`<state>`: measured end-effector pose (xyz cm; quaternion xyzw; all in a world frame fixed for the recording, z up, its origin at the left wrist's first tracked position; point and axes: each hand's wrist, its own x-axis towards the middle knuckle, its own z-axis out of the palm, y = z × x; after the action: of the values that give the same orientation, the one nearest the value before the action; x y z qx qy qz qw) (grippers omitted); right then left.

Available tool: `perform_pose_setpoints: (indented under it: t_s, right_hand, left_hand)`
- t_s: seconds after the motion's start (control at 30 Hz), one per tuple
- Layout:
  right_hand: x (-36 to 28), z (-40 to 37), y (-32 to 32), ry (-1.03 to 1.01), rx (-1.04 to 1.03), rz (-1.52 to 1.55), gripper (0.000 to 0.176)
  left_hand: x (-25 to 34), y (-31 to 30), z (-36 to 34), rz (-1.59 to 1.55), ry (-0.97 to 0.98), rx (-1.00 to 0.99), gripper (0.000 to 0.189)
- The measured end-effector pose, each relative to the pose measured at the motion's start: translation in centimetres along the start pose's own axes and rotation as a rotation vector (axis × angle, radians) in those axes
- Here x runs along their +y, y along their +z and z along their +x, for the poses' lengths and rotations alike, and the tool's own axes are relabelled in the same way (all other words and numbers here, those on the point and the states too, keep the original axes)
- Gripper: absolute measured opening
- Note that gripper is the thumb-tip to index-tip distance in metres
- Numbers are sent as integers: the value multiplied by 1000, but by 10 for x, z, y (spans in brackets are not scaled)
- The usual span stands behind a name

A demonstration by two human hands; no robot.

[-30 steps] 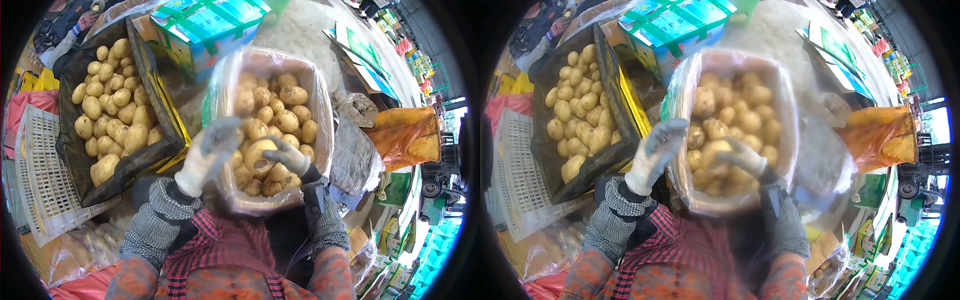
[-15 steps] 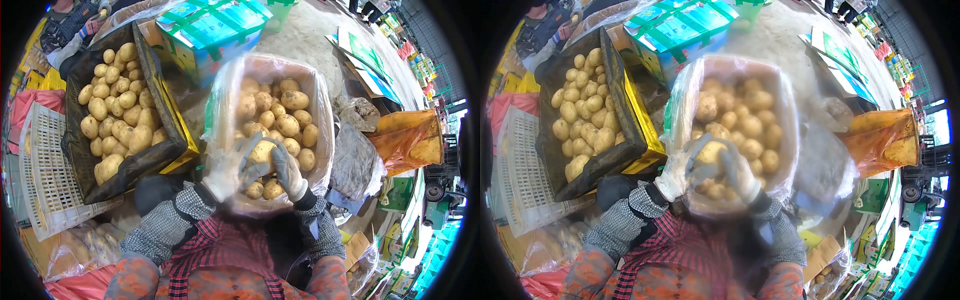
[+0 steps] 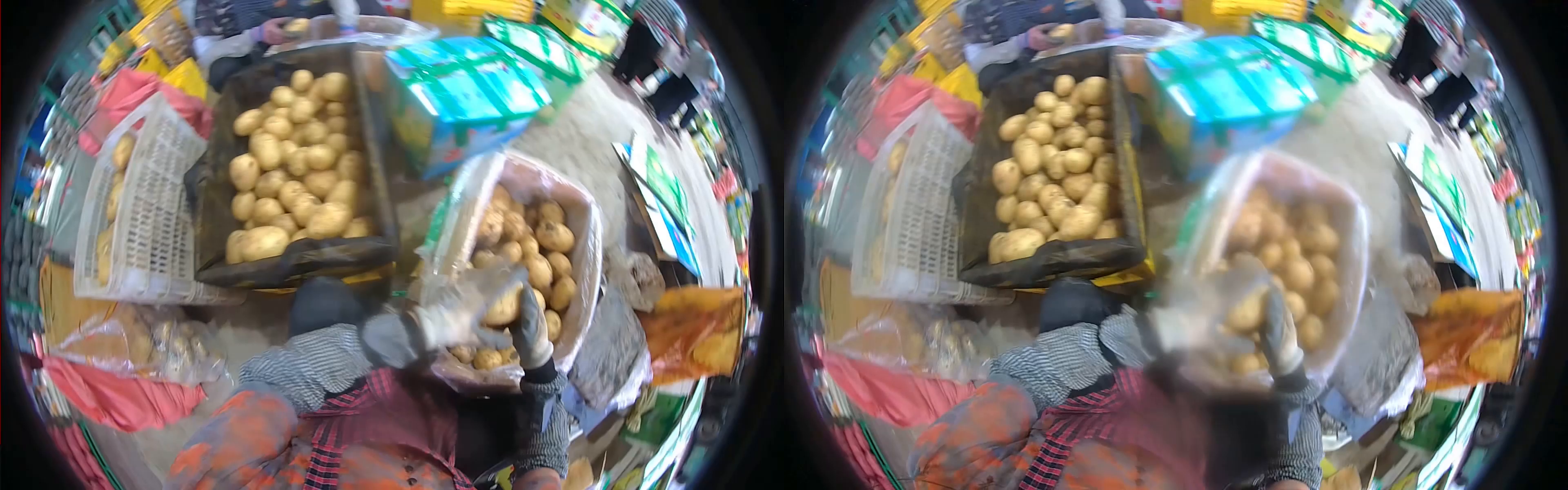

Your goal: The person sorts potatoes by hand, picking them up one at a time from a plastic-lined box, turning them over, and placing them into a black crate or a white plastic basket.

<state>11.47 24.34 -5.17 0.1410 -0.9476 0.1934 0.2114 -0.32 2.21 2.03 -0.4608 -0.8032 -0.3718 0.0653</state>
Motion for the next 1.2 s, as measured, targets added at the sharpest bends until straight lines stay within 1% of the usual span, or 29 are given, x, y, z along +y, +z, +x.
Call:
perform_pose_setpoints:
  t_s: [0.03,0.07,0.13,0.17,0.2,0.23,0.3,0.33,0.37,0.43,0.47,0.5,0.57,0.63,0.67,0.7,0.73,0.8,0.83,0.87,0.9,0.97,1.0,1.03,1.1,1.17,1.2]
  right_hand:
    - [-6,6,-9,-33,-65,68,61]
    - [-11,7,-13,121,-166,258,62]
    - [0,8,-6,36,-182,162,64]
    - [-21,31,-21,328,-288,636,58]
    - [-43,54,-36,679,-261,1073,67]
    - [-41,58,-33,724,-194,1315,66]
    - [-29,58,-32,716,-137,1186,61]
    - [-23,56,-32,711,-114,1123,58]
    - [-20,55,-31,768,-88,1157,56]
    - [-22,60,-36,735,-69,1168,55]
    - [-25,62,-38,730,-69,1153,55]
    - [-27,63,-38,726,-69,1138,55]
    - [-28,64,-38,744,-74,1121,54]
    - [-29,67,-40,738,-80,1091,51]
    - [-26,66,-40,772,-83,1090,47]
    - [-24,65,-40,809,-75,1079,43]
    - [-21,65,-38,784,-56,1009,41]
    - [-12,61,-46,775,-9,860,38]
    - [-5,56,-52,779,15,791,37]
    - [7,49,-58,819,46,818,37]
    - [20,42,-63,846,77,854,37]
    - [38,24,-76,809,-75,715,38]
    - [53,5,-68,808,-192,593,37]
    - [51,0,-69,824,-350,456,39]
    - [5,32,-78,903,-676,285,48]
    - [0,16,-44,518,-732,37,62]
    - [-1,11,-23,515,-826,-98,67]
  left_hand:
    - [1,1,-5,-91,12,-107,86]
    - [-1,-7,-9,-153,-26,-111,86]
    - [-3,-25,-16,-288,-91,-125,85]
    - [-6,-41,-18,-329,-87,-7,82]
    - [-10,-66,-20,-368,-82,106,80]
    - [-18,-93,-24,-401,-81,219,77]
    - [-43,-150,-27,-296,-148,174,78]
    - [-65,-169,-39,-172,-228,186,79]
    - [-92,-183,-53,-50,-305,197,80]
    - [-137,-211,-71,-143,-490,265,75]
    - [-169,-225,-86,-132,-471,302,74]
    - [-183,-240,-97,-190,-589,323,73]
    - [-219,-265,-123,427,-592,157,67]
    - [-237,-271,-142,582,-761,-52,55]
    - [-245,-272,-152,652,-839,-164,50]
    - [-250,-271,-164,775,-740,-171,43]
    - [-260,-265,-175,882,-623,-179,37]
    - [-269,-271,-173,812,-708,-248,30]
    - [-290,-270,-186,830,-555,-186,29]
    - [-250,-275,-158,648,-636,-240,30]
    - [-254,-280,-151,644,-651,-346,30]
    - [-227,-271,-124,254,-491,-100,28]
    - [-185,-260,-92,164,-402,19,27]
    - [-128,-239,-55,79,-322,145,26]
    - [-55,-210,-9,-222,-216,221,27]
    - [-19,-172,17,-495,-18,178,29]
    - [-6,-147,27,-676,8,181,29]
